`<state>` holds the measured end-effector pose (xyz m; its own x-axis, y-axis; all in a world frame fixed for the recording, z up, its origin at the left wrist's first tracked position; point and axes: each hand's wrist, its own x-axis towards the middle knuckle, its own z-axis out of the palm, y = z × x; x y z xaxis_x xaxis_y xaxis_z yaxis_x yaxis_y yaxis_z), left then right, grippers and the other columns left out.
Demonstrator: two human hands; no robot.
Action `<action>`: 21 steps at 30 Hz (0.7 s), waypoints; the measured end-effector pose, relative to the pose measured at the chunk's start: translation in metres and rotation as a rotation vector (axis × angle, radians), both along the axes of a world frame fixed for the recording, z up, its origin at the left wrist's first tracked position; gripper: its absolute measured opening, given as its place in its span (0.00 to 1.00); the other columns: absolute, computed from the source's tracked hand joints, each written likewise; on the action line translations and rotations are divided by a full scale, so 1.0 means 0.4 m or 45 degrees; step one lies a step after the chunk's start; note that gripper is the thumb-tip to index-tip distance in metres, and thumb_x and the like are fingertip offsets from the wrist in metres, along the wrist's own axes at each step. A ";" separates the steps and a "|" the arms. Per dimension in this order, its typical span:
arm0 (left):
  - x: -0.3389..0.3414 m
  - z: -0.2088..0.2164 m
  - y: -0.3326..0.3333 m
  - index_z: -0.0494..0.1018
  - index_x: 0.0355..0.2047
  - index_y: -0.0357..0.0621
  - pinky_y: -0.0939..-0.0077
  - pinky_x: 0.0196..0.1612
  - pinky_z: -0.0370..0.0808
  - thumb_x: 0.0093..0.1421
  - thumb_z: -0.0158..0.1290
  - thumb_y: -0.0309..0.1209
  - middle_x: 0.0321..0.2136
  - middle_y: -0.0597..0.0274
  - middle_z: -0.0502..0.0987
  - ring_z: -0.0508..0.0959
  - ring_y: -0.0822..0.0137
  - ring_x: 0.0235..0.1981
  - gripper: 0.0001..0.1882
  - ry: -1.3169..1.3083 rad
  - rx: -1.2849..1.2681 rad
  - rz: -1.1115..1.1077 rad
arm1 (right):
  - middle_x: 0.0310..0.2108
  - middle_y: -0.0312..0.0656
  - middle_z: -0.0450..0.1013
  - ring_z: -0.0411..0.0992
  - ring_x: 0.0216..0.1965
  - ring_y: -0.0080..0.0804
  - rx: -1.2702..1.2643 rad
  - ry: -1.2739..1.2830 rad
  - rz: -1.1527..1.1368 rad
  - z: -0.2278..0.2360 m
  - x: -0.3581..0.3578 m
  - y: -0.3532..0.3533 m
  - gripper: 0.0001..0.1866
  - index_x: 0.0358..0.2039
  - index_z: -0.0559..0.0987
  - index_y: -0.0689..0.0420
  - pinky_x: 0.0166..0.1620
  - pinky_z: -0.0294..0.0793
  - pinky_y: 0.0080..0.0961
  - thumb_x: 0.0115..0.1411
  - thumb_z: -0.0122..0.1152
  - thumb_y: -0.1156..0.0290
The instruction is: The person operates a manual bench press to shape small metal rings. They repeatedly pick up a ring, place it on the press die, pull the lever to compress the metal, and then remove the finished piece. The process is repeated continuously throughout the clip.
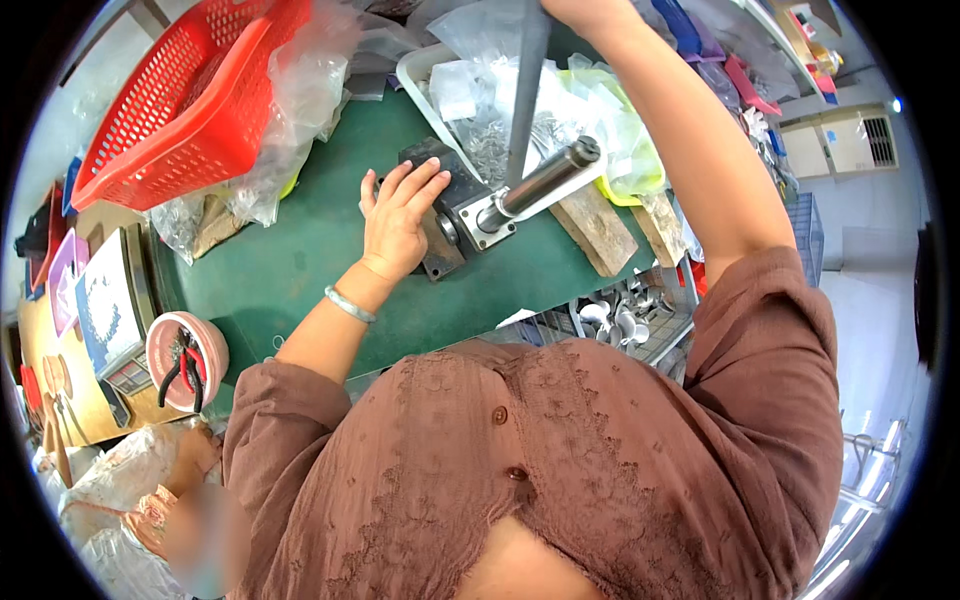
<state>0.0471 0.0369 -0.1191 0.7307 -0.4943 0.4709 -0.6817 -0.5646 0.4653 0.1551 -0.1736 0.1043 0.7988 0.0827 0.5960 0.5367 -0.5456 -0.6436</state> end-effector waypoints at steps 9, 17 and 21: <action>-0.022 -0.018 0.003 0.68 0.53 0.59 0.46 0.62 0.45 0.46 0.42 0.12 0.57 0.72 0.66 0.64 0.58 0.57 0.35 0.000 0.098 0.031 | 0.20 0.44 0.72 0.71 0.24 0.35 -0.080 -0.047 -0.077 -0.005 -0.018 -0.004 0.13 0.31 0.73 0.63 0.30 0.70 0.33 0.56 0.52 0.65; -0.015 -0.013 0.008 0.69 0.53 0.63 0.45 0.63 0.45 0.49 0.43 0.15 0.57 0.76 0.65 0.63 0.59 0.58 0.33 -0.001 0.196 0.064 | 0.15 0.41 0.70 0.68 0.17 0.29 0.083 0.158 -0.052 0.056 -0.216 -0.046 0.15 0.22 0.74 0.64 0.23 0.67 0.30 0.55 0.55 0.62; -0.015 -0.010 0.001 0.68 0.53 0.64 0.45 0.63 0.44 0.49 0.44 0.14 0.58 0.76 0.65 0.62 0.60 0.59 0.33 0.026 0.167 0.086 | 0.19 0.37 0.71 0.67 0.22 0.21 0.019 -0.093 0.140 0.019 -0.521 -0.098 0.08 0.22 0.72 0.60 0.27 0.66 0.21 0.57 0.52 0.74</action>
<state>0.0410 0.0374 -0.1229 0.7732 -0.5000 0.3901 -0.6312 -0.6656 0.3982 -0.0531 -0.2128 0.1119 0.7400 0.1578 0.6538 0.6382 -0.4715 -0.6086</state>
